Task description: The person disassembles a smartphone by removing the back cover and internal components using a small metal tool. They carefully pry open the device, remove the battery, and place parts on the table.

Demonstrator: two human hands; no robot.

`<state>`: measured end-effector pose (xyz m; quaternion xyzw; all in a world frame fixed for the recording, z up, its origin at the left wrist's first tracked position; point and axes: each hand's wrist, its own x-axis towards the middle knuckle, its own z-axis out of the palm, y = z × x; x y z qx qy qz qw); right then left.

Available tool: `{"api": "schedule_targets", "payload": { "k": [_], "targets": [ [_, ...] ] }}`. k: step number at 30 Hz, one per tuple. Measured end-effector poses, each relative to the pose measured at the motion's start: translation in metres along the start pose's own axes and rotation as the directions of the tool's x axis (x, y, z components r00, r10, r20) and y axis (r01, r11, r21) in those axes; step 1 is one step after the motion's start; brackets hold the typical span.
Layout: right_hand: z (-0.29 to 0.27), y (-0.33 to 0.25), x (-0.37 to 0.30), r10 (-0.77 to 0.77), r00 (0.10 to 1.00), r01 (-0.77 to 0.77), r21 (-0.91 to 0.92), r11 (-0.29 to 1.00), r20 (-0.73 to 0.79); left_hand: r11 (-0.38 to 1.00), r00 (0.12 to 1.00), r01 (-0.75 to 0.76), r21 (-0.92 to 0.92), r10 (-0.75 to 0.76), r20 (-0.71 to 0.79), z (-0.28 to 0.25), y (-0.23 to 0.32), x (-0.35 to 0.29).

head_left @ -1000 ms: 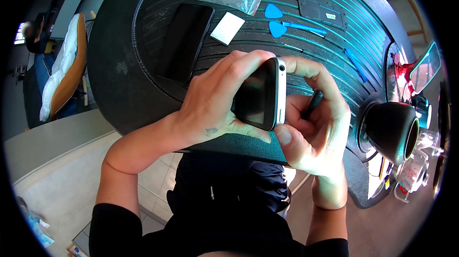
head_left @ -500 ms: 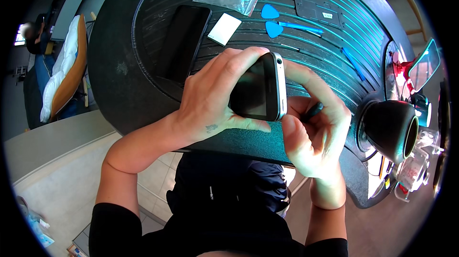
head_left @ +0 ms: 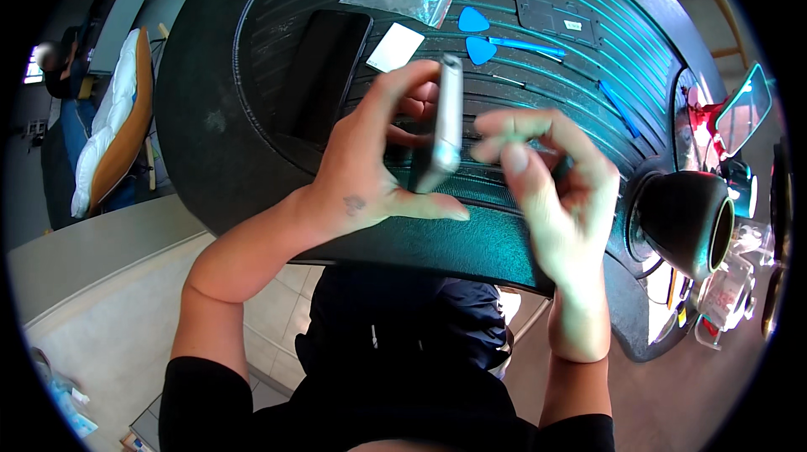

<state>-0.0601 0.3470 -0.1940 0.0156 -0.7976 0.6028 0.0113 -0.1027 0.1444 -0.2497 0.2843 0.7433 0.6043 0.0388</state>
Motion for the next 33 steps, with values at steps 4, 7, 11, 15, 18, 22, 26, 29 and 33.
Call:
{"api": "schedule_targets", "payload": {
  "k": [4, 7, 11, 15, 18, 22, 26, 29, 33],
  "targets": [
    [-0.007, 0.025, 0.018, -0.132, 0.987, 0.074, -0.481, 0.874, -0.087, 0.874, 0.994, 0.089, -0.478, -0.112, -0.019, -0.007, 0.004, 0.013],
    [-0.004, 0.022, 0.029, -0.023, 1.0, 0.028, -0.499, 0.866, 0.017, 0.718, 0.985, 0.132, -0.683, -0.172, 0.009, -0.032, 0.008, 0.017],
    [0.007, 0.028, 0.065, -0.311, 0.932, 0.361, -0.526, 0.77, 0.184, 0.525, 0.996, 0.085, -0.847, -0.045, 0.073, -0.051, 0.01, 0.02],
    [0.031, 0.03, 0.105, -0.38, 0.819, 0.568, -0.52, 0.637, 0.43, 0.353, 0.98, 0.189, -0.916, -0.119, 0.157, -0.058, 0.019, 0.022],
    [0.04, 0.024, 0.126, -0.311, 0.776, 0.624, -0.593, 0.509, 0.549, 0.311, 0.976, 0.21, -0.927, -0.127, 0.179, -0.058, 0.016, 0.023],
    [0.036, 0.009, 0.135, -0.178, 0.768, 0.62, -0.645, 0.446, 0.615, 0.318, 0.974, 0.191, -0.929, -0.18, 0.138, -0.058, 0.012, 0.023],
    [0.015, 0.012, 0.119, -0.256, 0.876, 0.447, -0.486, 0.751, 0.409, 0.357, 0.967, 0.198, -0.913, -0.225, 0.122, -0.057, 0.008, 0.021],
    [-0.005, 0.001, 0.094, 0.026, 0.993, 0.0, -0.217, 0.976, 0.116, 0.405, 0.951, 0.242, -0.882, -0.281, 0.132, -0.05, 0.009, 0.019],
    [-0.013, 0.009, 0.062, 0.181, 0.981, -0.192, 0.181, 0.965, 0.076, 0.552, 0.915, 0.333, -0.765, -0.384, 0.122, -0.038, 0.012, 0.018]
  ]
}}
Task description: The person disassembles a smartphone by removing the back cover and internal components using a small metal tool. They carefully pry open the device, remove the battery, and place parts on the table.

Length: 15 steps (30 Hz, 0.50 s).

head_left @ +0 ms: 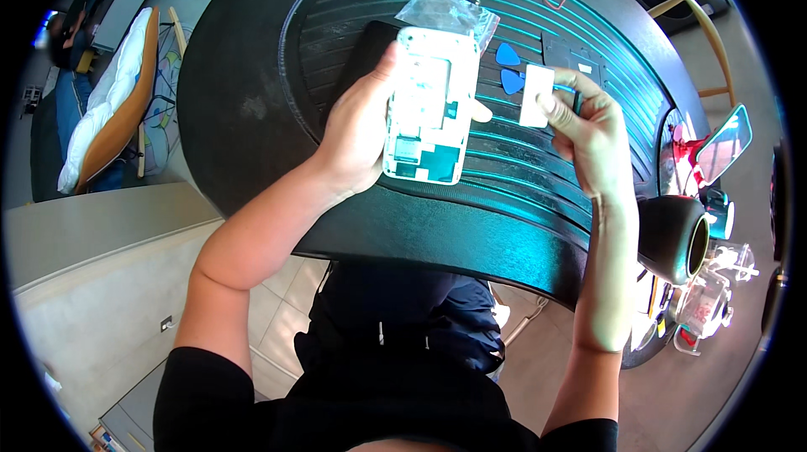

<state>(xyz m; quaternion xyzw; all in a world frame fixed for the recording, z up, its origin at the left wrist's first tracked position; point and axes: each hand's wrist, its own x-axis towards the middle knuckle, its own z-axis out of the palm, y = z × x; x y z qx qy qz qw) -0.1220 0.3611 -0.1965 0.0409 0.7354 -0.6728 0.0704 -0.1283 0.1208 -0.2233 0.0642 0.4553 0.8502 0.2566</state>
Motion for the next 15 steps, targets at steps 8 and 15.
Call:
{"api": "schedule_targets", "payload": {
  "k": [8, 15],
  "targets": [
    [-0.003, 0.03, -0.02, 0.079, 0.995, -0.094, 0.301, 0.949, 0.061, 0.992, 0.99, 0.124, -0.021, -0.125, -0.071, 0.007, -0.026, 0.006],
    [0.007, 0.027, -0.042, -0.248, 0.962, 0.21, -0.27, 0.94, -0.116, 0.986, 0.99, 0.141, 0.092, -0.138, -0.038, 0.006, -0.021, 0.006]
  ]
}}
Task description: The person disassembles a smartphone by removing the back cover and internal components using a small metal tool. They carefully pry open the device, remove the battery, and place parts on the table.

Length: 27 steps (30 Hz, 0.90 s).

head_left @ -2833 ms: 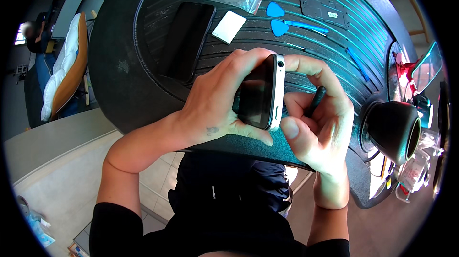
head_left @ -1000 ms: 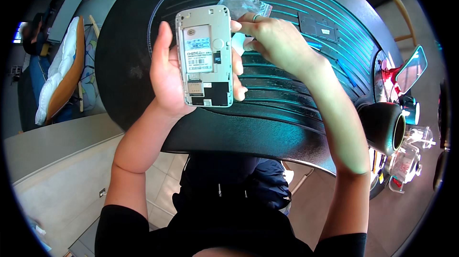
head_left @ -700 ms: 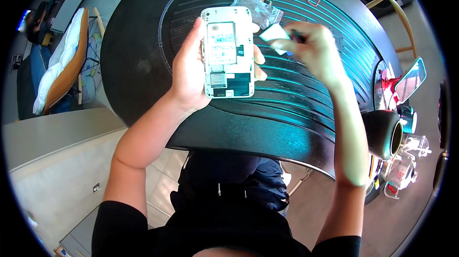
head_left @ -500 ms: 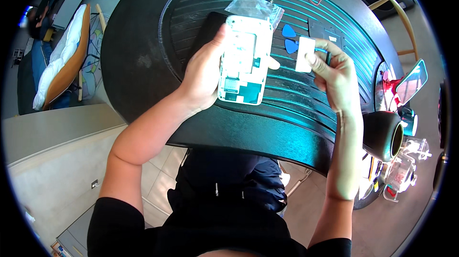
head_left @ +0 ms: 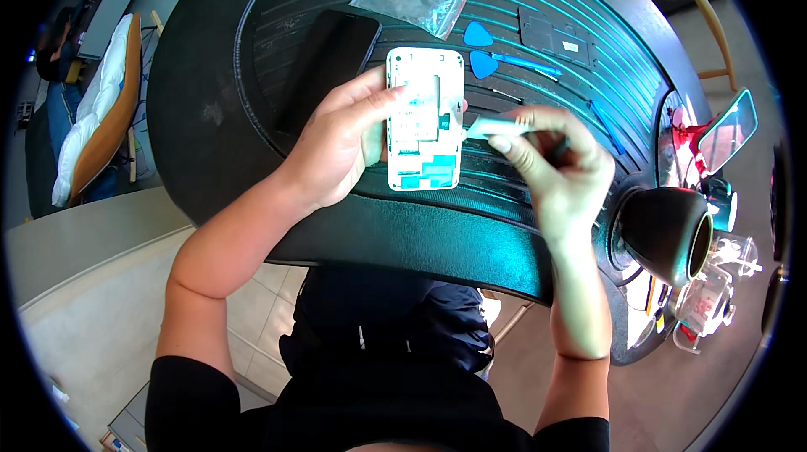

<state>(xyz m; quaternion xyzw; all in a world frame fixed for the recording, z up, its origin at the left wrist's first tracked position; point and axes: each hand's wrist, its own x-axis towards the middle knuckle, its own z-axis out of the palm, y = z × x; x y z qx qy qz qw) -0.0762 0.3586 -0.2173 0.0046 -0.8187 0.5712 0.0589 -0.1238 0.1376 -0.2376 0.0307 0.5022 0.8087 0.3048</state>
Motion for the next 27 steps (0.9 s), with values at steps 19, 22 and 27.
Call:
{"api": "schedule_targets", "payload": {
  "k": [19, 22, 27],
  "targets": [
    [0.019, -0.001, 0.001, -0.317, 0.949, 0.297, -0.321, 0.899, -0.009, 0.994, 0.998, -0.01, -0.111, 0.018, 0.066, 0.005, 0.002, -0.005],
    [0.021, 0.002, 0.004, -0.43, 0.902, 0.397, -0.436, 0.808, 0.024, 0.989, 0.998, 0.032, -0.142, -0.023, 0.06, 0.005, 0.002, -0.005],
    [0.022, 0.002, 0.0, -0.373, 0.924, 0.376, -0.401, 0.836, 0.087, 0.991, 0.999, 0.009, -0.131, -0.004, 0.045, 0.003, 0.0, -0.003]
  ]
}}
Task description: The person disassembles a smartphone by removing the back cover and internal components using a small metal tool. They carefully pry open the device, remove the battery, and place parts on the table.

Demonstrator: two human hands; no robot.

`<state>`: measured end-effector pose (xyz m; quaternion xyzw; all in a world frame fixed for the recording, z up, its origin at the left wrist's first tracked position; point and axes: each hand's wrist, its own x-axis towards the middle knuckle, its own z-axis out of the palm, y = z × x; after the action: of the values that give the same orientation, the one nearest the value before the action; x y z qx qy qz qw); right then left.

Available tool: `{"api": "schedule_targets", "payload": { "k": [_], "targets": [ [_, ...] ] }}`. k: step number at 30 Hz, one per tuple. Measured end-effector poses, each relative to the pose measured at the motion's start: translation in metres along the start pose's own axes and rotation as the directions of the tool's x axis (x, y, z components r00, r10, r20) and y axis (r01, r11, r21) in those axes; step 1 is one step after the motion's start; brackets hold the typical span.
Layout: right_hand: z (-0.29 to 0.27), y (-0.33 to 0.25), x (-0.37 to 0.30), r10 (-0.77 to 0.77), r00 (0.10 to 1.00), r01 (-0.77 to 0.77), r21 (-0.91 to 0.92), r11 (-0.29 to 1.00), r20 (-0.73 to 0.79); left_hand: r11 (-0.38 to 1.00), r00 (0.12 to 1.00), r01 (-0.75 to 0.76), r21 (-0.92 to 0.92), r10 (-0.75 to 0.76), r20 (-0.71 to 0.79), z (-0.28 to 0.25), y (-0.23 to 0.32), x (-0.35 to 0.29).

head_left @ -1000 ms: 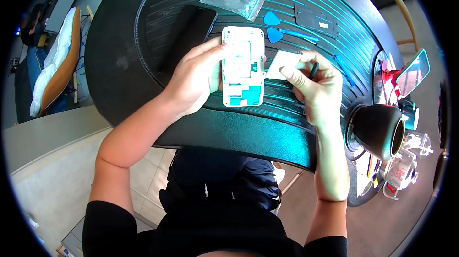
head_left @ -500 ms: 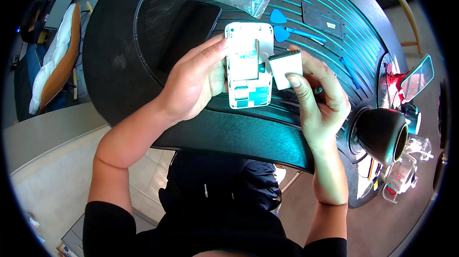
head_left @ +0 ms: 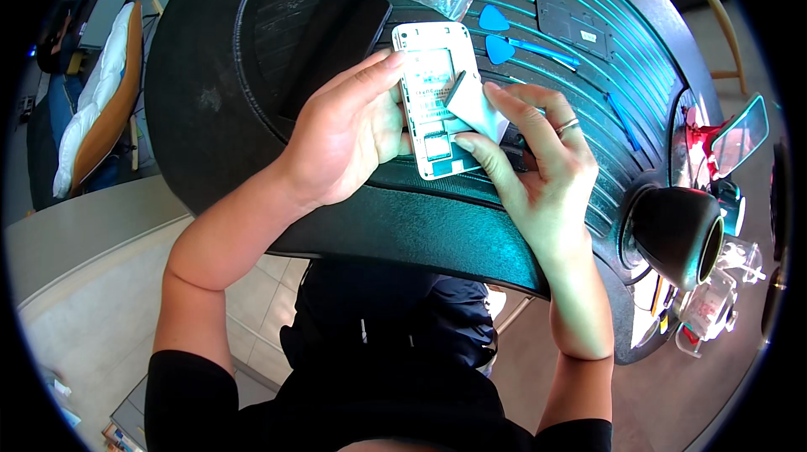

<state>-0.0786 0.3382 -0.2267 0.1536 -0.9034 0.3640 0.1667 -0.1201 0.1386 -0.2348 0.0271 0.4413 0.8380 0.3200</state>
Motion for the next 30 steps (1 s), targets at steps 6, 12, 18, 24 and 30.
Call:
{"api": "schedule_targets", "payload": {
  "k": [6, 12, 18, 24, 30],
  "targets": [
    [0.003, 0.002, -0.002, 0.044, 0.998, -0.042, 0.05, 0.998, -0.048, 0.995, 0.998, -0.062, 0.078, 0.063, -0.02, 0.004, 0.002, -0.003],
    [-0.007, -0.002, 0.002, 0.262, 0.965, -0.238, 0.345, 0.908, -0.024, 0.989, 0.993, -0.115, 0.094, 0.114, 0.012, 0.008, 0.0, -0.007],
    [0.001, -0.011, 0.002, 0.436, 0.889, -0.439, 0.533, 0.723, 0.141, 0.991, 0.996, -0.04, 0.127, 0.029, 0.089, 0.004, -0.005, -0.01],
    [0.002, -0.007, -0.001, 0.367, 0.924, -0.376, 0.417, 0.828, 0.104, 0.966, 0.99, -0.109, 0.234, 0.084, 0.113, 0.006, -0.005, -0.01],
    [0.001, -0.013, 0.002, 0.247, 0.968, -0.249, 0.262, 0.932, 0.041, 0.95, 0.992, -0.111, 0.291, 0.09, 0.085, 0.005, -0.007, -0.008]
  ]
}}
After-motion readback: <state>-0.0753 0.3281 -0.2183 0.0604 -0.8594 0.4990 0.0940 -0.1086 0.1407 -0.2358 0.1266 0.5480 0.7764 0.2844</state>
